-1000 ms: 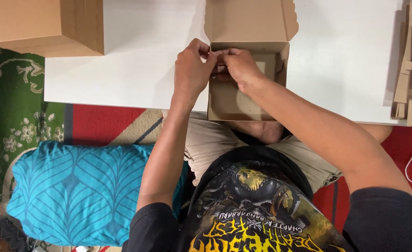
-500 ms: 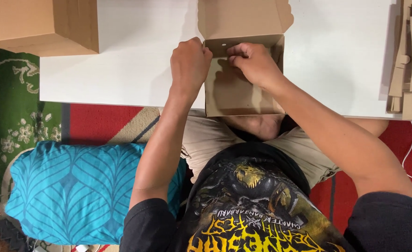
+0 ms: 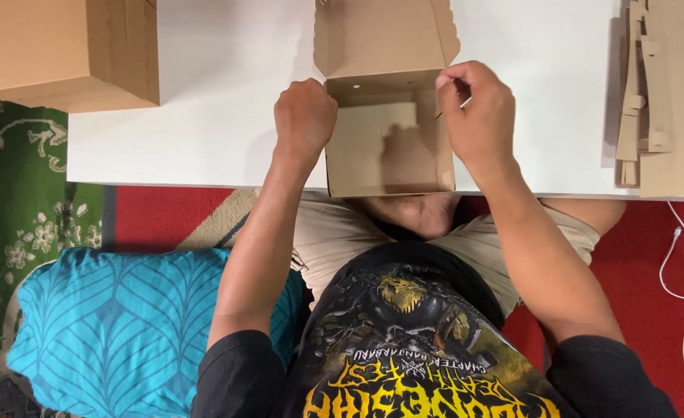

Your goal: Folding and assembling a cardboard box from a flat cutout.

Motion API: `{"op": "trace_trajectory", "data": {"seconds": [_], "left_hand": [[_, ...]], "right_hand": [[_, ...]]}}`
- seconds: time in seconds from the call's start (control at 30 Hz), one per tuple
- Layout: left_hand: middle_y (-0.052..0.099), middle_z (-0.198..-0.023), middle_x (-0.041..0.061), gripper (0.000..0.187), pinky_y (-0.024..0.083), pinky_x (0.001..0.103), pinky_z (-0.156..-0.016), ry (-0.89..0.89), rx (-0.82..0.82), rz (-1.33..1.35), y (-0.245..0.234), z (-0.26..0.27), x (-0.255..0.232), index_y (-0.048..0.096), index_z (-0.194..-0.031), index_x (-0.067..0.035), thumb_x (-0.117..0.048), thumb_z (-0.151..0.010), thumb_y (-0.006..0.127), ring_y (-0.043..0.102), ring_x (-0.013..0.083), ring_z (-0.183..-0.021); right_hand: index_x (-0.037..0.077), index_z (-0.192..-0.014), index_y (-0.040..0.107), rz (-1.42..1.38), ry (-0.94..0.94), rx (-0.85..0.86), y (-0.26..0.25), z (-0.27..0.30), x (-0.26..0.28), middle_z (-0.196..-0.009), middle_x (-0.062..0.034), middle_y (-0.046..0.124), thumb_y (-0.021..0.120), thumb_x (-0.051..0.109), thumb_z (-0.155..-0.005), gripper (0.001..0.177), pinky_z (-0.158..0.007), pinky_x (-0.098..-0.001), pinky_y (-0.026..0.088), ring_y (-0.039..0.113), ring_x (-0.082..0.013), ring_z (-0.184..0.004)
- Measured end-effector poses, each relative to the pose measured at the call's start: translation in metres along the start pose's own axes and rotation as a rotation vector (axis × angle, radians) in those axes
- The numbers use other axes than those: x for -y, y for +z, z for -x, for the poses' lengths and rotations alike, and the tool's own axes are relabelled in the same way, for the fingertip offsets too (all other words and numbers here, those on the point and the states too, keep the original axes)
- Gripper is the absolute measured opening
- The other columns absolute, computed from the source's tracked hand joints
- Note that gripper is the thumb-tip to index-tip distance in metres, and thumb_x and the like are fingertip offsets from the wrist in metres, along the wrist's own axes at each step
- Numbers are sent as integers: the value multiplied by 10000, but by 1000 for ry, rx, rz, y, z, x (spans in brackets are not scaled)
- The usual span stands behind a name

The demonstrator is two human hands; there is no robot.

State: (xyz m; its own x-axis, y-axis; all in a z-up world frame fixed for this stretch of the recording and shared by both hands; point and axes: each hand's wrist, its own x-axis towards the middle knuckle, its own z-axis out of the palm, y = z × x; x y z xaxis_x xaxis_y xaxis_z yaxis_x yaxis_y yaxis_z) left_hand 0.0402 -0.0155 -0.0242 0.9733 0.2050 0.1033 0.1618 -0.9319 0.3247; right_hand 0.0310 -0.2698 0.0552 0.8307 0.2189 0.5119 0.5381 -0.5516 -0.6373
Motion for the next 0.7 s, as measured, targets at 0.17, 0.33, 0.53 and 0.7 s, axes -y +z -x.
{"op": "trace_trajectory", "data": {"seconds": [0.17, 0.33, 0.53, 0.7], "left_hand": [[657, -639, 179, 228, 554, 418, -513, -26, 101, 61, -30, 4, -16, 712, -762, 42, -128, -884, 622, 651, 317, -568], [704, -723, 214, 267, 653, 415, -612, -64, 190, 8, -24, -2, -15, 765, -925, 67, -107, -958, 565, 760, 351, -671], [691, -676, 209, 298, 637, 417, -560, -31, 237, 122, -38, -3, -13, 767, -893, 73, -178, -961, 622, 751, 331, -620], [708, -737, 228, 298, 643, 409, -586, -59, 250, 60, -28, -5, -12, 761, -935, 87, -112, -966, 541, 761, 355, -679]], "right_hand": [[-60, -1120, 696, 240, 362, 232, 5, 2, -50, -832, -141, 710, 668, 356, -1066, 420, -571, -375, 536, 672, -261, -663], [-49, -917, 715, 345, 410, 437, 21, -4, -73, -643, -152, 678, 666, 282, -1010, 347, -477, -410, 539, 686, -307, -557], [-67, -819, 730, 508, 357, 503, 26, -23, -83, -523, -163, 613, 653, 162, -970, 285, -408, -380, 509, 662, -308, -457], [-8, -700, 729, 592, 353, 500, 37, -28, -90, -442, -123, 565, 577, 100, -926, 293, -416, -355, 513, 641, -282, -406]]}}
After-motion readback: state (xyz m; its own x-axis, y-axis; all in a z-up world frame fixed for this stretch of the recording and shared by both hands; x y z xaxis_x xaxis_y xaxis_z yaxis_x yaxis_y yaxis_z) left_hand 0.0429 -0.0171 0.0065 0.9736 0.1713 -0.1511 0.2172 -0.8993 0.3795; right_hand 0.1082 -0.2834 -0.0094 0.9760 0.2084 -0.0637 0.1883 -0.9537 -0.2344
